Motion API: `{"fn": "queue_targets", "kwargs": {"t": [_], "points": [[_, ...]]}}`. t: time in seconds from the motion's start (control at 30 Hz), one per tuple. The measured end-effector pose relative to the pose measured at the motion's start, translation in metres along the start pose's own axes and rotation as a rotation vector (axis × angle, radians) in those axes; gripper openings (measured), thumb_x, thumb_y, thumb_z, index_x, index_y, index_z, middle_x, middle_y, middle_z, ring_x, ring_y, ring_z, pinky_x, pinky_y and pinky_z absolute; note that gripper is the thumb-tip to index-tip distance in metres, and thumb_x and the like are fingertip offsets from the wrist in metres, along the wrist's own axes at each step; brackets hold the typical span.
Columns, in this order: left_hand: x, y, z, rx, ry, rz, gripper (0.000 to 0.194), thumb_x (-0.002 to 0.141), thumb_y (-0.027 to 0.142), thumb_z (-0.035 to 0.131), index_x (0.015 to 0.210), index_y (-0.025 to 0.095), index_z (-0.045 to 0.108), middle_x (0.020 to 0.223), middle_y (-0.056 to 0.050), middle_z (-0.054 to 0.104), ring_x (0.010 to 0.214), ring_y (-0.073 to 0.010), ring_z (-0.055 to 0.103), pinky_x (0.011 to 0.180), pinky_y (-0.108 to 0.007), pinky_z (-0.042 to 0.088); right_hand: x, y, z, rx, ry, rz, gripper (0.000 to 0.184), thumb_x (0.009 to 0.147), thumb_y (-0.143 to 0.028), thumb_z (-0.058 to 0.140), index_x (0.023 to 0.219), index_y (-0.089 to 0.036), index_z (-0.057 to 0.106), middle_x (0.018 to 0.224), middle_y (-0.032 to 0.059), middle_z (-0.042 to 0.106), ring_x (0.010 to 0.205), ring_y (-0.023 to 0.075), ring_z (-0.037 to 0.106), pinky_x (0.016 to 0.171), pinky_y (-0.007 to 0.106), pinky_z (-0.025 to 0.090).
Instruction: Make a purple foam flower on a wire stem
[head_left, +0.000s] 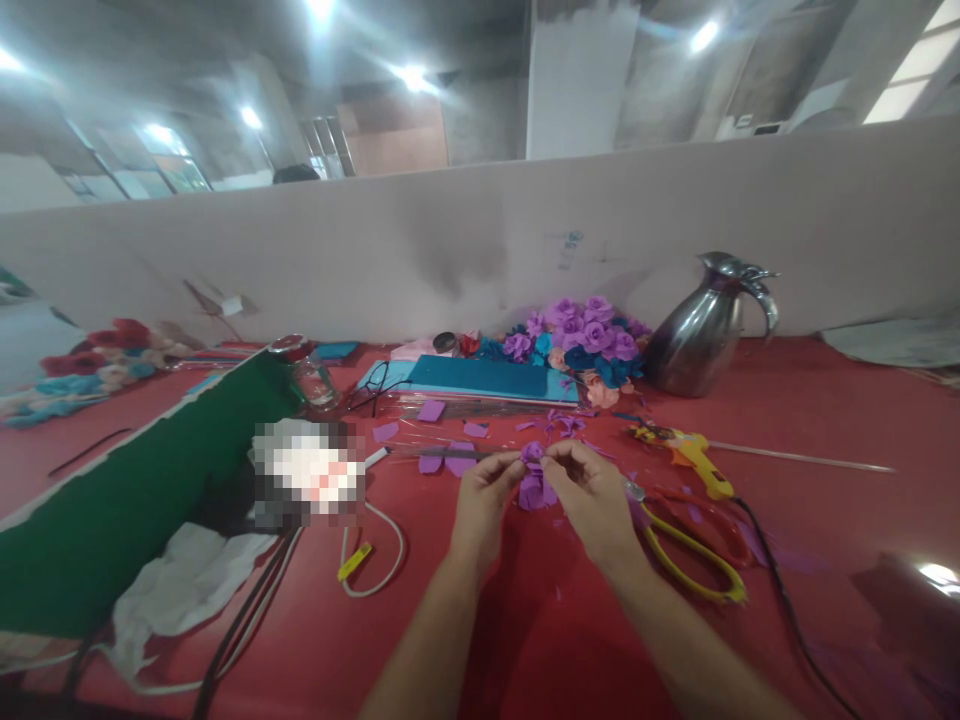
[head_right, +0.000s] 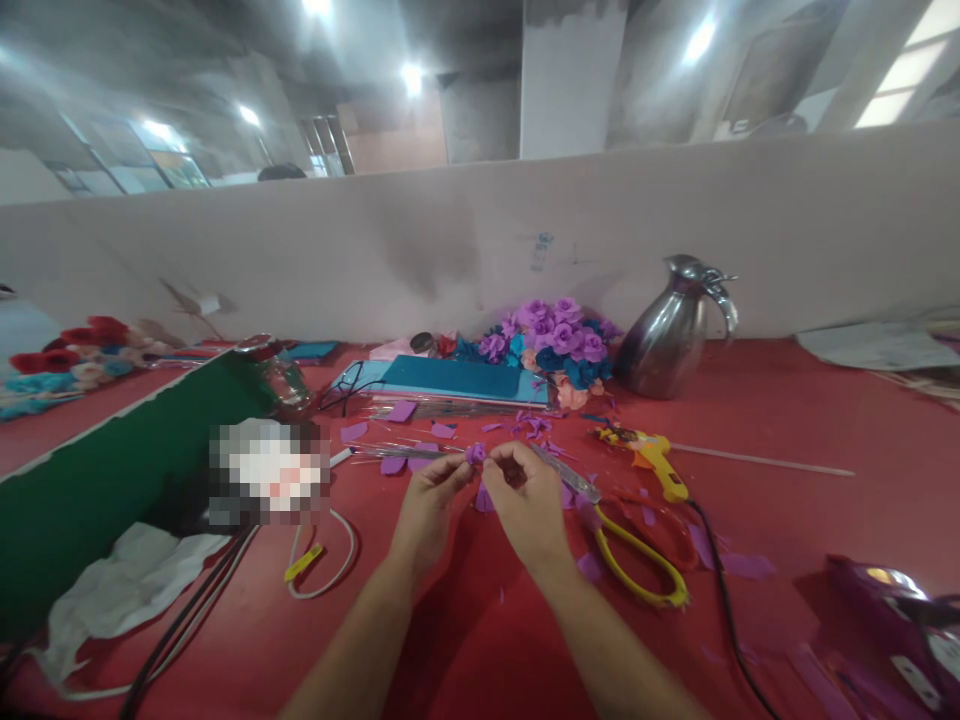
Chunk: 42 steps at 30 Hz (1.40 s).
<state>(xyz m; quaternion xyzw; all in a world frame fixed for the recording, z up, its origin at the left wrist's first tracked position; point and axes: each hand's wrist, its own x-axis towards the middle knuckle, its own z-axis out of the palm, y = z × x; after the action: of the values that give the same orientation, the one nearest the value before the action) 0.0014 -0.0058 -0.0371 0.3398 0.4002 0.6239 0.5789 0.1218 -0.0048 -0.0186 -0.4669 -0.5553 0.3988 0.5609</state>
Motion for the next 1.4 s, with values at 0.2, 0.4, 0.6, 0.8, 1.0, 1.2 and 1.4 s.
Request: {"fn": "queue_targets", "kwargs": {"t": [0.2, 0.4, 0.6, 0.8, 1.0, 1.2, 1.4], "points": [[0.000, -0.001, 0.000, -0.007, 0.016, -0.003, 0.019, 0.061, 0.027, 0.081, 0.077, 0.016, 0.077, 0.077, -0.005, 0.073, 0.074, -0.0159, 0.063, 0.078, -0.028, 0.047, -0.001, 0.001, 0.003, 0.033, -0.017, 0.015, 0.013, 0.075, -0.030, 0.059, 0.068, -0.019, 0.058, 0.058, -0.0027, 0.055, 0.054, 0.0121, 0.048, 0.052, 0.024, 0.038], [0.000, 0.001, 0.000, -0.003, 0.007, 0.005, 0.015, 0.065, 0.026, 0.078, 0.077, 0.017, 0.076, 0.078, -0.005, 0.074, 0.074, -0.0154, 0.063, 0.078, -0.027, 0.047, -0.002, -0.003, 0.001, -0.071, 0.058, -0.099, 0.005, 0.075, -0.023, 0.057, 0.072, -0.020, 0.059, 0.064, -0.0013, 0.058, 0.059, 0.0138, 0.052, 0.057, 0.026, 0.042], [0.002, -0.002, -0.001, 0.032, 0.010, 0.010, 0.018, 0.063, 0.027, 0.078, 0.078, 0.017, 0.077, 0.078, -0.005, 0.074, 0.076, -0.0165, 0.063, 0.078, -0.028, 0.046, -0.003, -0.003, -0.001, -0.271, 0.082, -0.344, 0.010, 0.079, -0.018, 0.057, 0.080, -0.023, 0.065, 0.077, 0.0021, 0.061, 0.068, 0.0167, 0.055, 0.062, 0.029, 0.045], [0.001, -0.003, -0.001, 0.051, 0.019, 0.017, 0.017, 0.063, 0.026, 0.077, 0.078, 0.017, 0.077, 0.076, -0.005, 0.073, 0.076, -0.0166, 0.062, 0.077, -0.028, 0.046, -0.001, -0.002, -0.003, -0.332, 0.084, -0.387, 0.012, 0.083, -0.016, 0.055, 0.084, -0.023, 0.065, 0.083, 0.0037, 0.061, 0.070, 0.0168, 0.058, 0.063, 0.030, 0.047], [0.000, -0.002, 0.000, 0.056, 0.030, 0.019, 0.015, 0.064, 0.024, 0.076, 0.078, 0.018, 0.077, 0.075, -0.003, 0.072, 0.074, -0.0150, 0.061, 0.076, -0.026, 0.046, 0.001, 0.000, -0.005, -0.368, 0.105, -0.422, 0.010, 0.081, -0.014, 0.056, 0.080, -0.022, 0.063, 0.081, 0.0021, 0.058, 0.066, 0.0146, 0.056, 0.062, 0.028, 0.046], [0.005, -0.009, -0.005, 0.084, 0.048, 0.017, 0.019, 0.064, 0.028, 0.077, 0.080, 0.017, 0.077, 0.078, -0.005, 0.072, 0.075, -0.0165, 0.061, 0.074, -0.027, 0.046, 0.002, 0.005, -0.005, -0.396, 0.083, -0.469, 0.011, 0.078, -0.011, 0.057, 0.076, -0.021, 0.061, 0.081, 0.0014, 0.056, 0.068, 0.0144, 0.055, 0.064, 0.027, 0.046], [0.008, -0.013, -0.010, 0.107, 0.041, 0.018, 0.021, 0.064, 0.030, 0.077, 0.082, 0.017, 0.077, 0.081, -0.006, 0.072, 0.077, -0.0164, 0.061, 0.075, -0.027, 0.045, 0.001, 0.009, -0.005, -0.419, 0.065, -0.485, 0.012, 0.077, -0.010, 0.056, 0.077, -0.022, 0.060, 0.082, 0.0018, 0.057, 0.071, 0.0157, 0.056, 0.066, 0.028, 0.046]]}}
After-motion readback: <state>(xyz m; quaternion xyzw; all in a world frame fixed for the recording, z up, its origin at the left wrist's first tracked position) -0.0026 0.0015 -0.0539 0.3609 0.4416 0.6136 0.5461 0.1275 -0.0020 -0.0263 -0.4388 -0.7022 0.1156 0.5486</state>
